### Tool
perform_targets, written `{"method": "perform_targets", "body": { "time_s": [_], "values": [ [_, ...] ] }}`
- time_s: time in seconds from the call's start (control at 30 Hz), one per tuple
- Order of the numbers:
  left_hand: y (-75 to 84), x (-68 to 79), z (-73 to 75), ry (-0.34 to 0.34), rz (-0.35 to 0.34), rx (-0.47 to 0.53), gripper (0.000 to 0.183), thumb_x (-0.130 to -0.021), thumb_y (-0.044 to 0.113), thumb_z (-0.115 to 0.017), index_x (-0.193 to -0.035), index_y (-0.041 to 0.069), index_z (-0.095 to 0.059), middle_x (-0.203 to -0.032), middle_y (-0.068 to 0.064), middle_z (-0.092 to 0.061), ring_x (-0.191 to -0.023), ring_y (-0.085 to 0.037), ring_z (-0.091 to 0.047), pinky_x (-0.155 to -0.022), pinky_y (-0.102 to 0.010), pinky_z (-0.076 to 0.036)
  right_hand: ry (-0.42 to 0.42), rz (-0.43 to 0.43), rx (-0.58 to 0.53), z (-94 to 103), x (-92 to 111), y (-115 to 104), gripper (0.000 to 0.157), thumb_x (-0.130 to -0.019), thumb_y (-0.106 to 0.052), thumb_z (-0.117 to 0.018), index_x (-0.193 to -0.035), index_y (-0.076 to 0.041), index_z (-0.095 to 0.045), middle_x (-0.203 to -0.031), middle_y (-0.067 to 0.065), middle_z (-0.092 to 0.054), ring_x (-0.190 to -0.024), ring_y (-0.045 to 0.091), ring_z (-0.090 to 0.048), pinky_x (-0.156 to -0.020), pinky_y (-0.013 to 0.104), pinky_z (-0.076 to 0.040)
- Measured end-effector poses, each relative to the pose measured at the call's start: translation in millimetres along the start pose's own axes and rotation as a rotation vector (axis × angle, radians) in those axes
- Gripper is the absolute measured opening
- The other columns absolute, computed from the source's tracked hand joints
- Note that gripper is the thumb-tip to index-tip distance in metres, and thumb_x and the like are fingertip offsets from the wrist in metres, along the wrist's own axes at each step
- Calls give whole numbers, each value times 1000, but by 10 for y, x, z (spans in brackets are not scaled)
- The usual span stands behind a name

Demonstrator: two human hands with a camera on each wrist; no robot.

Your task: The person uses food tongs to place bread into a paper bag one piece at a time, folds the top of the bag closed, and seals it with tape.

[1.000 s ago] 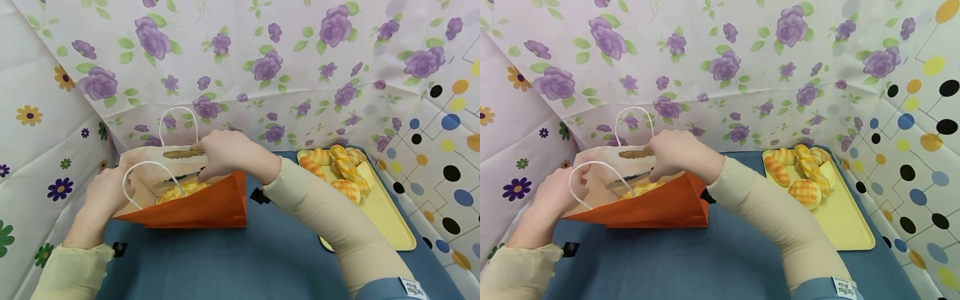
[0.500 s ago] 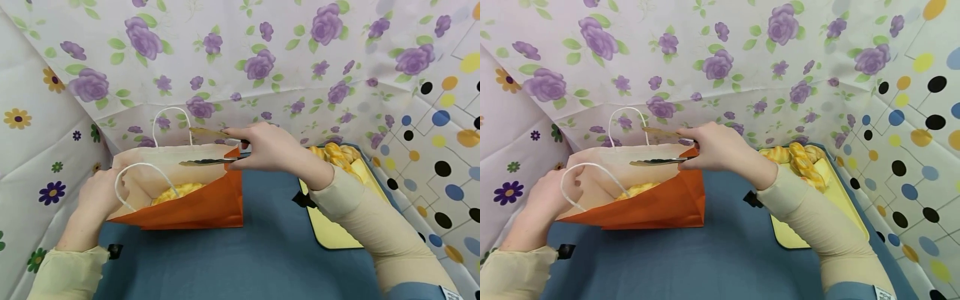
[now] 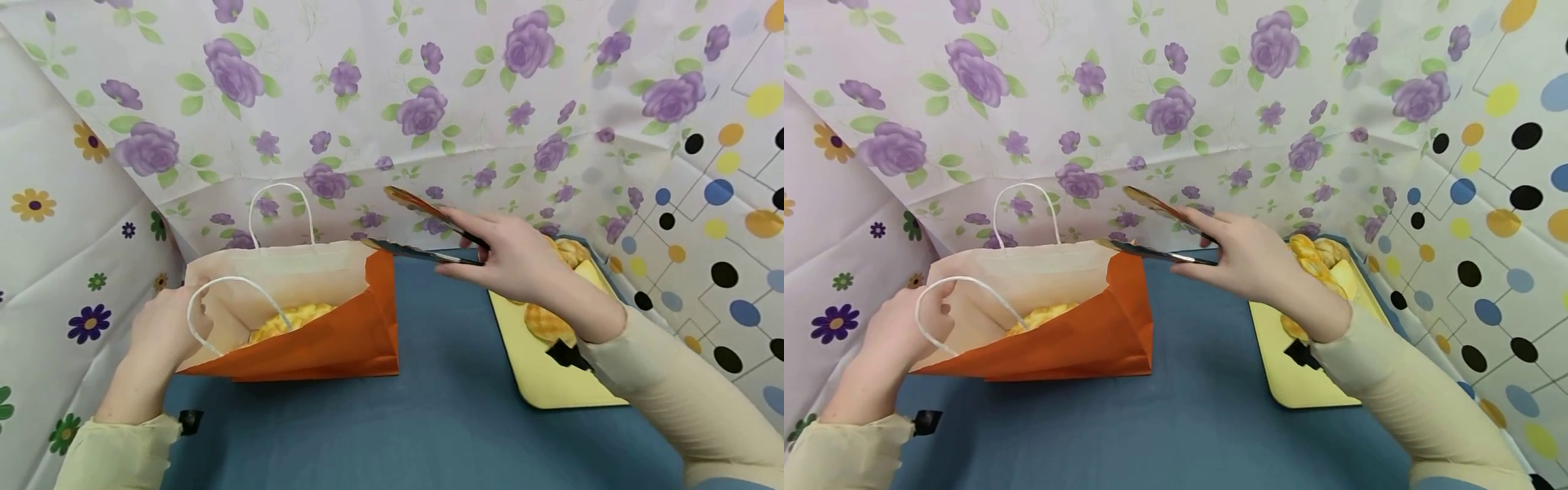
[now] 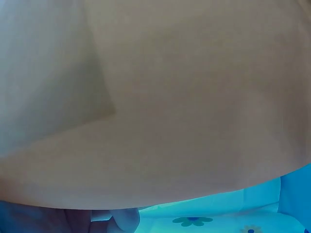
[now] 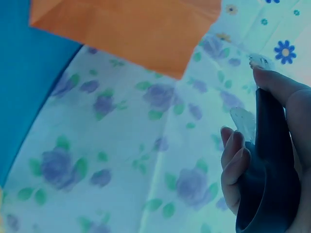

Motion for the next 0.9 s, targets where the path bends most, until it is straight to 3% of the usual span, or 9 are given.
{"method": "perform_targets", "body": {
  "time_s": [0.2,0.47,0.6,0.9],
  "values": [
    [-11,15,-26,4,0,3,53,-87,-2,-67,-137,-11,-55,-93,-31,-68,-69,-39,-60,-61,-56,-56,-24,-110,56,33,424,318,82,-94,-56,-78,-165,-31,-44,-81,-7,-52,-58,8,-47,-56,31,-41],
    [-33,24,-28,16,-9,9,49,-88,-1,-66,-135,-13,-57,-98,-34,-68,-71,-43,-62,-62,-59,-55,-64,-256,124,108,920,741,85,-92,-61,-78,-163,-24,-49,-81,-4,-51,-62,12,-47,-57,33,-39],
    [-26,25,4,31,-17,0,47,-87,-2,-65,-133,-13,-59,-98,-35,-68,-73,-45,-63,-63,-60,-55,-93,-266,154,63,1139,965,87,-89,-60,-81,-159,-17,-54,-78,-6,-53,-58,11,-45,-55,31,-38],
    [-9,7,-7,19,-9,-1,49,-87,-2,-66,-134,-14,-58,-98,-34,-68,-69,-39,-61,-62,-57,-56,-153,-388,141,38,1550,1372,89,-91,-60,-80,-160,-12,-51,-77,-3,-57,-55,14,-45,-50,31,-37]
  ]
}}
Point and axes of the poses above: each hand's wrist, its own x-axis away from the middle knuckle, its own z-axis out of the back of the hand, y = z × x, the point moved 8 cm from there along -x, towards the middle knuckle
